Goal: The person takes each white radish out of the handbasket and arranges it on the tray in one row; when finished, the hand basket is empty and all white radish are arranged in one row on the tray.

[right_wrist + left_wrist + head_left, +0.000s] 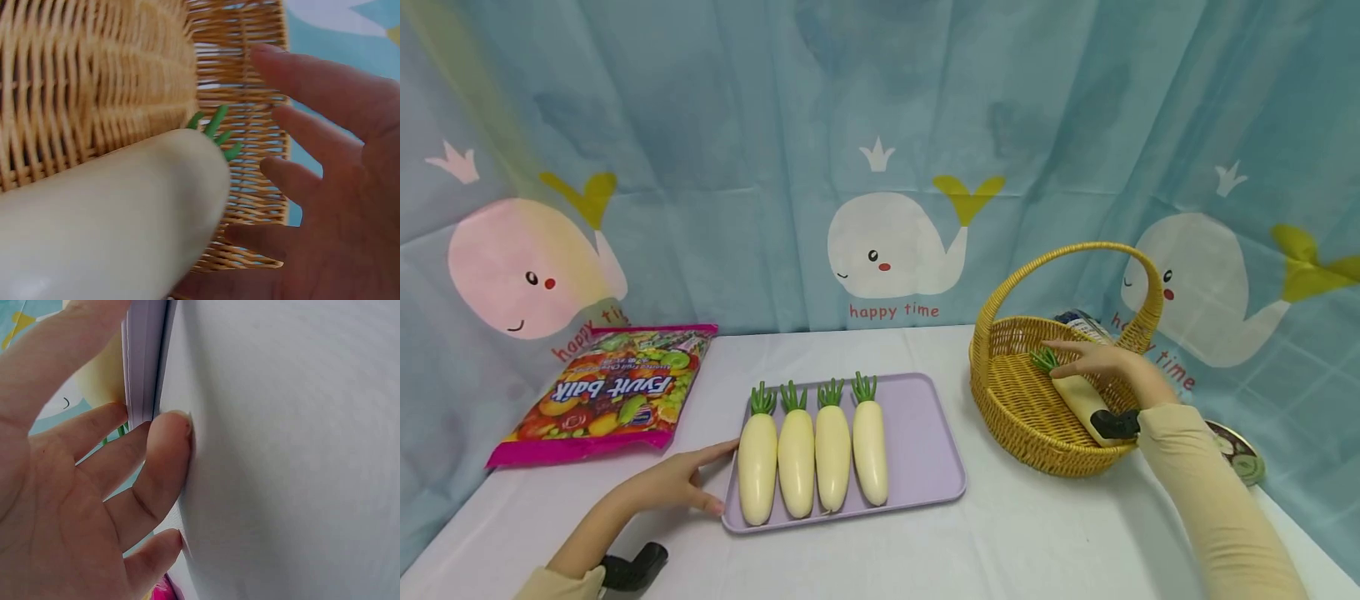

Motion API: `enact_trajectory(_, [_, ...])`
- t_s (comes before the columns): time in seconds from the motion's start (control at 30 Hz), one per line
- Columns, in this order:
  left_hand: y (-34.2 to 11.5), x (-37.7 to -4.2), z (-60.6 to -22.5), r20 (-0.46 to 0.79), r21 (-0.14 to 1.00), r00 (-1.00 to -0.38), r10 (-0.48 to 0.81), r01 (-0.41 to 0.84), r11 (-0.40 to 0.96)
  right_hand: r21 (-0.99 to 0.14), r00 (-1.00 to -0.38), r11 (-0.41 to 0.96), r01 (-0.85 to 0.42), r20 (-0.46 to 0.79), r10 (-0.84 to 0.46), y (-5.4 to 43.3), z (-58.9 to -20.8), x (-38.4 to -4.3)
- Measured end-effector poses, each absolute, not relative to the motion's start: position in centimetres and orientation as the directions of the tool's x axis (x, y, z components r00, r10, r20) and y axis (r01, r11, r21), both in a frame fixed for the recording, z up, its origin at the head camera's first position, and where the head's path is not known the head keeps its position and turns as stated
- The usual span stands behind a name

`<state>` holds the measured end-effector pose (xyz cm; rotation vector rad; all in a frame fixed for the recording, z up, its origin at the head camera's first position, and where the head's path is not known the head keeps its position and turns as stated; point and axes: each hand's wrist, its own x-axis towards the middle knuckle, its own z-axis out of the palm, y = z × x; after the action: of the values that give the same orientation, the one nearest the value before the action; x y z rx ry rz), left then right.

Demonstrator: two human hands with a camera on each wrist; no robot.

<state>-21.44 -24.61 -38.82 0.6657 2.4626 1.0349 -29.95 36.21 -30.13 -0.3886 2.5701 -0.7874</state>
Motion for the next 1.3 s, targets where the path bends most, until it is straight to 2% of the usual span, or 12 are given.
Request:
enact_trajectory(0.1, [-24.6, -21.4, -38.9, -0.161, 0.746, -0.809, 0.566, 0.275, 0.606, -0.616, -0.858, 0.782, -0.1, -0.344, -0.38, 36.2, -30.8, -30.0])
enact_trajectory(0.37, [-24.6, -21.5, -38.7, -0.151, 0.739, -0.812, 0.564, 0.286, 0.609, -0.611, -0.848, 0.778, -0.145, -0.329, -0.416, 36.5, -31.4, -30.4])
enact_trajectory(0.53, [-24.6, -21.4, -38.8, -0.155, 0.736, -0.811, 0.564, 0.286, 0.613, -0.509, -0.848, 0.849, -0.138, -0.383, -0.367, 36.2, -32.0, -30.4])
enact_trajectory(0.63, [-24.7, -21.4, -38.7, -0.149, 0.737, -0.809, 0.569, 0.293, 0.609, -0.448, -0.864, 0.881, -0.152, -0.373, -0.339, 36.2, -32.3, -30.6])
enact_trajectory(0.73, [-24.7, -21.5, -38.7, -0.145, 0.739, -0.806, 0.574, 0.297, 0.604, -0.456, -0.88, 0.871, -0.181, -0.32, -0.35, 36.4, -32.4, -30.7])
enact_trajectory(0.97, [-24.8, -21.5, -38.7, -0.158, 0.748, -0.802, 0.577, 0.284, 0.6, -0.506, -0.881, 0.795, -0.335, -0.131, -0.455, 36.8, -32.3, -30.7])
enact_trajectory(1.13, [-24.8, -21.4, -38.7, -0.15, 0.744, -0.801, 0.579, 0.294, 0.6, -0.555, -0.916, 0.763, -0.333, -0.002, -0.401, 36.3, -31.4, -30.3])
enact_trajectory(1.3, [-24.8, -21.4, -38.6, -0.152, 0.731, -0.807, 0.57, 0.297, 0.615, -0.649, -0.937, 0.706, -0.284, 0.03, -0.349, 35.3, -29.1, -29.4])
